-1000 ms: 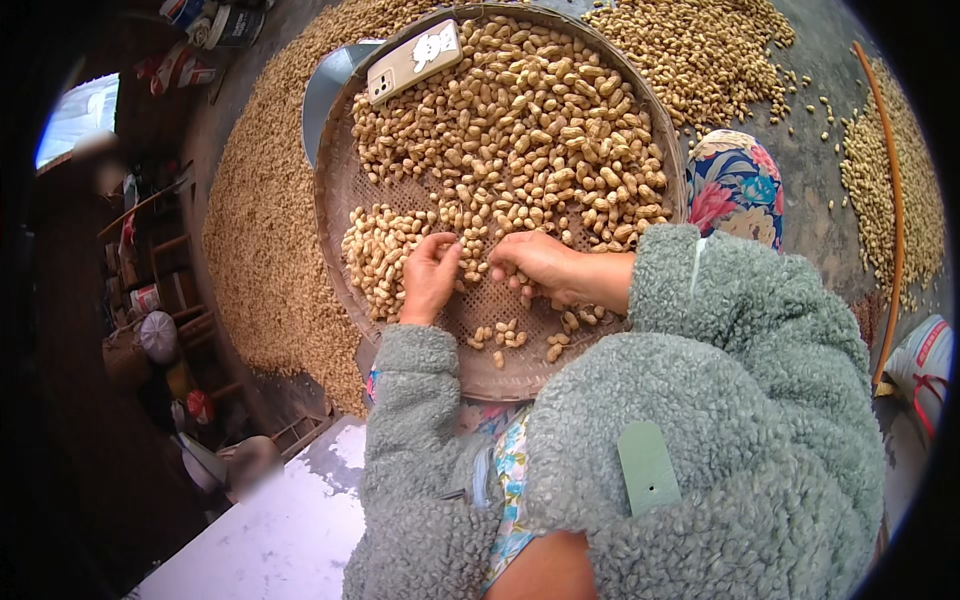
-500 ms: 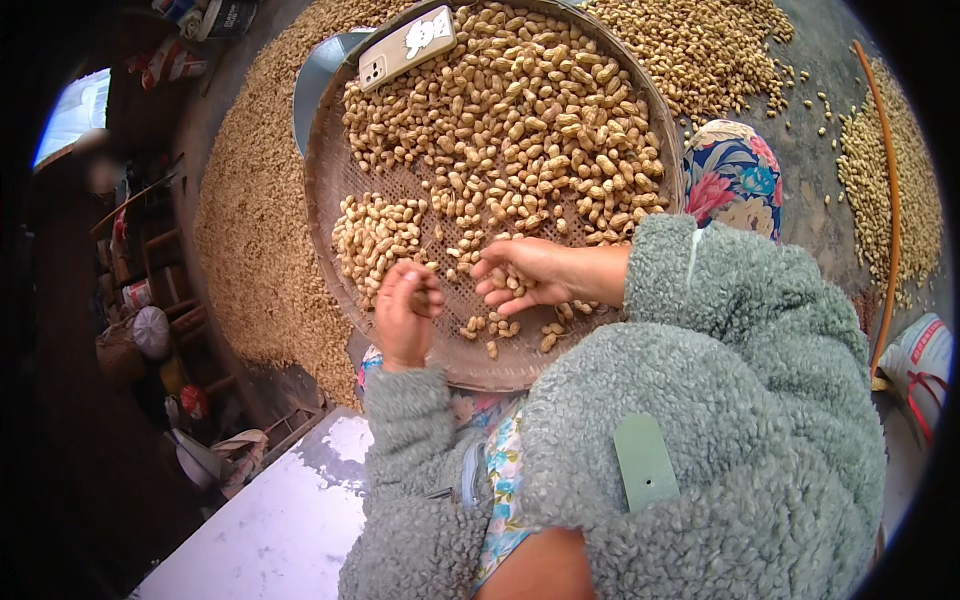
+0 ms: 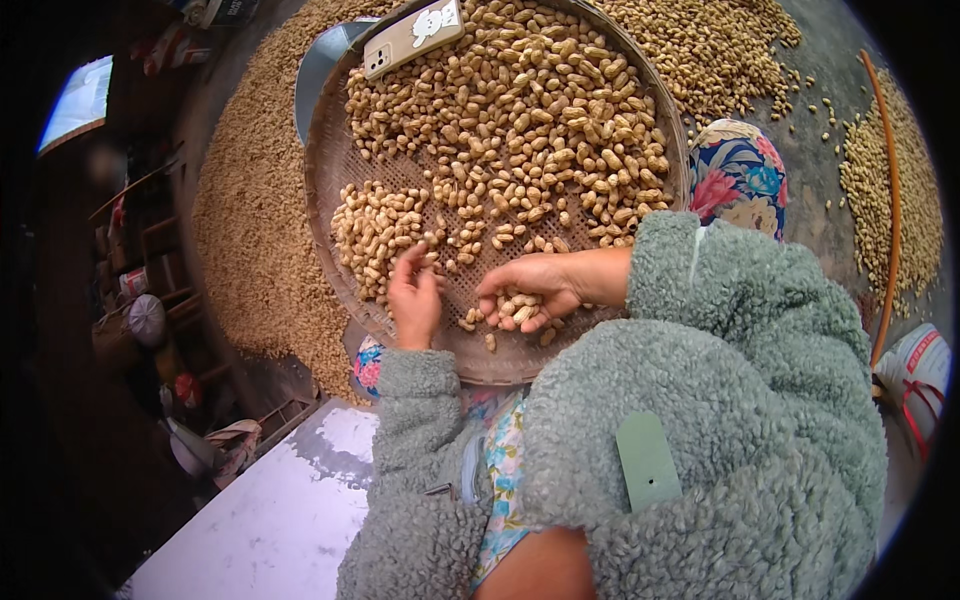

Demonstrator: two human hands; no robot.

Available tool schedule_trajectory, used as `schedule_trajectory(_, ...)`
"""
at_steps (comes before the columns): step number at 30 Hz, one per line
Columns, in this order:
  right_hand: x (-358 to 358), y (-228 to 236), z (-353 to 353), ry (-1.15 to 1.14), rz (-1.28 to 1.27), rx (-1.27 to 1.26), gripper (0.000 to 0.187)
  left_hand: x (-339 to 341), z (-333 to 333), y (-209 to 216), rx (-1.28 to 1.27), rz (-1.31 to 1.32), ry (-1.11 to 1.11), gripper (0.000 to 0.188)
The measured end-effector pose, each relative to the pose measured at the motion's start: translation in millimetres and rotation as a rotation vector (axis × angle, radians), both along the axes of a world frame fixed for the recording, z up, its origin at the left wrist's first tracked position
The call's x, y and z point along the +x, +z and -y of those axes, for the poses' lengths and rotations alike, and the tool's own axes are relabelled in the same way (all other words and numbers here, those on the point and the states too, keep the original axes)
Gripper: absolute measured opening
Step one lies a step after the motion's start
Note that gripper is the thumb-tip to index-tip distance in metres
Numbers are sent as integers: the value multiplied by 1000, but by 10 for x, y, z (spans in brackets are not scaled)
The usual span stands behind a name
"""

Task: The person sits on the floor and sorts peanuts by hand on a round woven tray. They pick up peanuts, inspect them, and place them back on the tray or into a pile on the floor.

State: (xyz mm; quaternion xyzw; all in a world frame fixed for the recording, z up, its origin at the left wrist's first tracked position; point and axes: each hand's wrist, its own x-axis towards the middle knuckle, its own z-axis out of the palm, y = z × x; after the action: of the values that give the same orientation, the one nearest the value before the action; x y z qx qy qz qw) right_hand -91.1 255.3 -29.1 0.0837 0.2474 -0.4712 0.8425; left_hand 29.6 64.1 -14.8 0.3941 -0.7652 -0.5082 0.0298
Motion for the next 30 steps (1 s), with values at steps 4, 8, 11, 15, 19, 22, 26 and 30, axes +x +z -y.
schedule_trajectory(4, -15, 54, -8, 14, -49, 0, 25, -48, 179, 90, -382, -47, -60, 18)
schedule_trajectory(8, -28, 111, -16, 23, -137, 18, 26, -309, -122, 116, -487, -130, -388, 14)
schedule_trajectory(11, -17, 114, -8, 34, -157, 3, 25, -411, -212, -74, -597, -64, -496, 17)
schedule_trajectory(15, -14, 84, 4, 26, -161, 20, 26, -386, -171, -214, -146, -28, -218, 15)
schedule_trajectory(19, -31, 78, 3, 27, -171, 43, 25, -275, -14, -62, 840, -93, 154, 13)
schedule_trajectory(22, -41, 142, 2, 31, -212, 61, 25, -141, 1, 21, 1020, -128, 283, 11)
schedule_trajectory(26, -48, 142, 1, 29, -210, 60, 25, -43, -23, 155, 899, -203, 399, 7)
schedule_trajectory(30, -13, 124, 24, 28, -220, 40, 24, 19, 158, -143, -96, -134, 68, 11)
